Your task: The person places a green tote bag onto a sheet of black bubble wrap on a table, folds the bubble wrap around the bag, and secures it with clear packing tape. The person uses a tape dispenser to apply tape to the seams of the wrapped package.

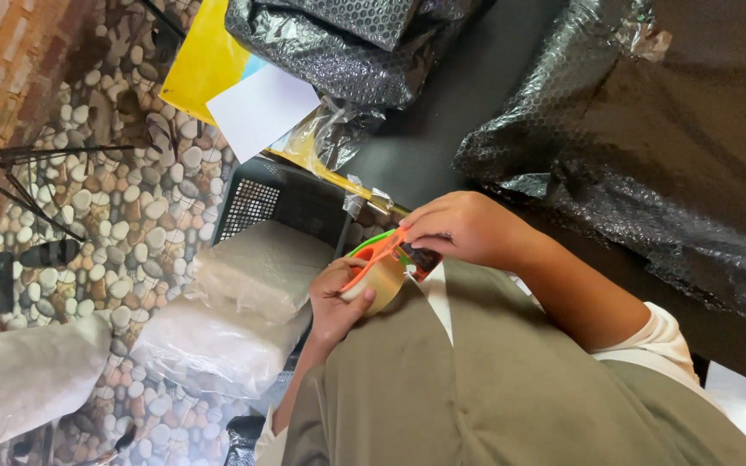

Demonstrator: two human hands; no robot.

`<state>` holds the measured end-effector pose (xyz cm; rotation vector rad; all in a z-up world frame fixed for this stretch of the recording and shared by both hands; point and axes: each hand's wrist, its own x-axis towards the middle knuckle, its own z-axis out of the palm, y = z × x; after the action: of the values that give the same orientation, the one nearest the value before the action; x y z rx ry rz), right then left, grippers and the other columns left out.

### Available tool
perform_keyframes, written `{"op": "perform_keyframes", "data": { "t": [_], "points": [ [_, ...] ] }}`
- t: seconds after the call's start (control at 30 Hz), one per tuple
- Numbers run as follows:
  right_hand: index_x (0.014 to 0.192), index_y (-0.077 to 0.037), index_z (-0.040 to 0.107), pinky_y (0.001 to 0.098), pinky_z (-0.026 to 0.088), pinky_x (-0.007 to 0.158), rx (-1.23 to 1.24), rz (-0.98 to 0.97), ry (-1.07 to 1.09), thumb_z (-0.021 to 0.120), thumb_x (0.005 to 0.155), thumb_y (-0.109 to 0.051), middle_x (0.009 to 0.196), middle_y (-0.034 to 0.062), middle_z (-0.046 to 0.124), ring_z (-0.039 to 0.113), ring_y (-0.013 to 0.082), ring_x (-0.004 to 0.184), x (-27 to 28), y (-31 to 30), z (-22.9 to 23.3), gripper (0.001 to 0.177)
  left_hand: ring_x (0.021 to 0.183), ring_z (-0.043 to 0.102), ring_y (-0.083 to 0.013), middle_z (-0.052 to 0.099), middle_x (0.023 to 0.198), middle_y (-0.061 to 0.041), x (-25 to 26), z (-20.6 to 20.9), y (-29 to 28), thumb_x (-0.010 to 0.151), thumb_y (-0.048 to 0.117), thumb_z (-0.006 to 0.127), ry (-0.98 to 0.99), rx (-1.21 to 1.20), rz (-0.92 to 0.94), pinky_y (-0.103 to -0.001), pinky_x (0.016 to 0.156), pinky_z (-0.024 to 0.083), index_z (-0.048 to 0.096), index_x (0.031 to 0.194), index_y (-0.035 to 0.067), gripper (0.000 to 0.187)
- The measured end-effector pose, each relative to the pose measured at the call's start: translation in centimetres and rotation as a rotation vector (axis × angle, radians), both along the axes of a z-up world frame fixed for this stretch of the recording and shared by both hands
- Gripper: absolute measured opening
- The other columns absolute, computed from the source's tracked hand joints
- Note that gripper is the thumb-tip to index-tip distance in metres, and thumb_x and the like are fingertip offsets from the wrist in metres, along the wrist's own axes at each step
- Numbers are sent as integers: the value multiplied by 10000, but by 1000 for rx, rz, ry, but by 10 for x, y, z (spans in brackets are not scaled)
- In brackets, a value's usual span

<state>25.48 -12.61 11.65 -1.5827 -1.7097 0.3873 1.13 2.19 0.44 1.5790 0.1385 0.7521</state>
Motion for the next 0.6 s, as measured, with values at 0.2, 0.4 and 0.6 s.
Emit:
{"op": "perform_keyframes", "data": {
  "t": [0.2, 0.4, 0.6],
  "points": [
    [938, -111, 723, 357, 571, 861, 8, -40, 12, 676, 983, -162, 1022, 20, 731, 706, 259, 973, 6, -1, -7, 82, 835, 738, -413, 569, 675, -128, 10, 10, -4, 813, 176, 889, 72, 65, 23, -454, 772, 554, 515, 604, 21, 455],
    [926, -115, 628, 337, 554, 857, -35, -127, -218, 571, 1046, -204, 990, 11, 652, 664, 236, 987, -11, -14, -17, 160, 718, 691, -360, 617, 705, -122, 18, 23, -8, 842, 172, 859, 248, 119, 106, -411, 685, 504, 554, 634, 19, 400],
    [922, -133, 613, 353, 577, 775, -429, -130, 277, 760, 900, -226, 850, 6, 677, 729, 225, 843, 5, -18, -7, 175, 580, 610, -215, 558, 614, -35, 10, -13, -11, 799, 219, 908, 347, 25, 83, -298, 605, 461, 607, 595, 90, 386]
  ]
}}
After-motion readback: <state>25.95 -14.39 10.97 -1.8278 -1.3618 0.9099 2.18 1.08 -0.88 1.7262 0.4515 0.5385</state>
